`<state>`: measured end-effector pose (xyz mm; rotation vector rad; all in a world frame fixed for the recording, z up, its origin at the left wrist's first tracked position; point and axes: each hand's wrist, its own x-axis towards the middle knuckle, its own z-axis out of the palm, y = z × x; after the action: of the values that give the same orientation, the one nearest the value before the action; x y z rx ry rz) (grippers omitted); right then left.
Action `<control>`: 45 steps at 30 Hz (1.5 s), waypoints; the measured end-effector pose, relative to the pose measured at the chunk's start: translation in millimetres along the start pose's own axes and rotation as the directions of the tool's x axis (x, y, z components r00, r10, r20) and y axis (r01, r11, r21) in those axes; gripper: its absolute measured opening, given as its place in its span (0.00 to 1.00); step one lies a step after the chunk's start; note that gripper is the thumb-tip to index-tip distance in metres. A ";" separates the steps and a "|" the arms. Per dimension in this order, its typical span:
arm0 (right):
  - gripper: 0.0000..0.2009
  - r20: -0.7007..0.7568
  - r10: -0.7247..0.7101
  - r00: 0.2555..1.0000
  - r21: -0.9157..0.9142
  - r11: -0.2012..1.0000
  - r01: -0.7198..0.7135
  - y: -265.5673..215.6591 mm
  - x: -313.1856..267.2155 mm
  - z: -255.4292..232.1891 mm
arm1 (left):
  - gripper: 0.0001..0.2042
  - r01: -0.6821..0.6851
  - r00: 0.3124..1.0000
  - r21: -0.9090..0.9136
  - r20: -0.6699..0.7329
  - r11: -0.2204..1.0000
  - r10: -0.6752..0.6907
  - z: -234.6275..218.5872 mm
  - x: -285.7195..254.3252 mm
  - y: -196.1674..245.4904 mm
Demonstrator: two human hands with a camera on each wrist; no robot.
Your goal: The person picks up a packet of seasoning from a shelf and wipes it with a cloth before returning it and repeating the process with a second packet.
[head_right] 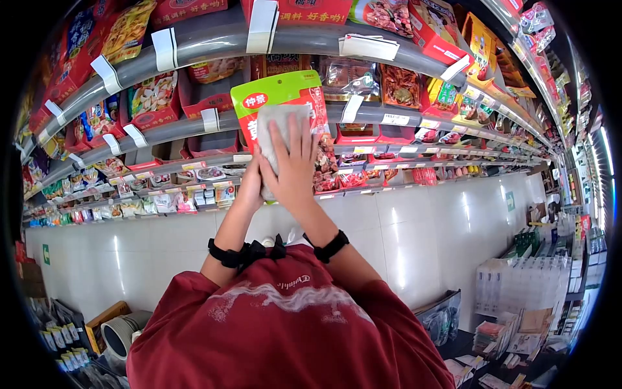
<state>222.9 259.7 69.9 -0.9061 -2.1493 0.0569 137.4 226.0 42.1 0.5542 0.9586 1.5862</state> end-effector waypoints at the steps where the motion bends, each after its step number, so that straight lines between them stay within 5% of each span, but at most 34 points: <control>1: 0.30 0.019 -0.027 0.999 0.039 0.999 0.026 -0.8 -6.6 3.3 | 0.27 0.096 0.995 -0.099 -0.006 0.990 -0.097 -1.2 -3.3 3.9; 5: 0.27 0.039 -0.083 0.996 0.070 0.994 0.080 -6.0 -35.7 8.1 | 0.27 0.060 0.998 -0.281 0.017 0.958 -0.057 -13.1 -0.7 5.4; 12: 0.23 0.075 -0.206 0.976 0.026 0.979 0.204 9.6 -84.1 9.8 | 0.28 0.061 0.998 -0.319 0.040 0.946 -0.051 -25.7 -4.4 10.3; 15: 0.22 0.211 -0.190 0.959 0.048 0.982 0.184 23.3 -95.6 -2.7 | 0.28 0.021 1.000 -0.301 0.012 0.953 -0.018 -29.3 -8.8 12.9; 19: 0.23 0.050 0.115 0.992 0.187 0.975 -0.123 47.5 -100.8 -16.8 | 0.28 -0.073 0.994 -0.223 -0.098 0.972 0.052 -33.5 -15.4 18.6; 22: 0.22 -0.131 0.233 0.964 0.215 0.955 -0.202 42.6 -74.8 -37.3 | 0.28 -0.062 0.994 -0.229 -0.098 0.971 0.040 -34.2 -22.0 21.7; 26: 0.22 -0.177 0.254 0.951 0.357 0.917 -0.178 21.8 -37.2 -49.8 | 0.28 -0.084 0.986 -0.197 -0.158 0.977 0.053 -34.6 -32.6 18.5; 28: 0.24 -0.201 0.097 0.975 0.273 0.961 -0.040 2.6 -27.0 -45.9 | 0.28 -0.101 0.985 -0.177 -0.153 0.979 0.074 -36.7 -36.9 17.6; 32: 0.26 0.022 -0.258 0.966 0.199 0.948 0.249 -33.3 -29.4 -21.1 | 0.28 -0.089 0.984 -0.121 -0.165 0.989 0.069 -51.8 -40.6 16.6; 35: 0.25 0.175 -0.330 0.928 0.234 0.929 0.286 -51.1 -35.6 -3.8 | 0.28 -0.090 0.980 -0.140 -0.191 0.986 0.062 -59.1 -44.1 19.8; 39: 0.25 0.143 -0.437 0.888 0.115 0.898 0.424 -30.7 -39.4 16.1 | 0.28 -0.116 0.960 -0.235 -0.276 0.965 0.048 -79.9 -34.8 14.7; 45: 0.26 0.221 -0.360 0.906 0.052 0.933 0.357 17.5 -35.4 -0.1 | 0.26 -0.055 0.977 -0.309 -0.212 0.949 -0.012 -71.0 -31.2 31.4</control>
<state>248.6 250.7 41.4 -0.5019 -2.4965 -0.0134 71.5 175.3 32.9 0.1761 0.8328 1.8004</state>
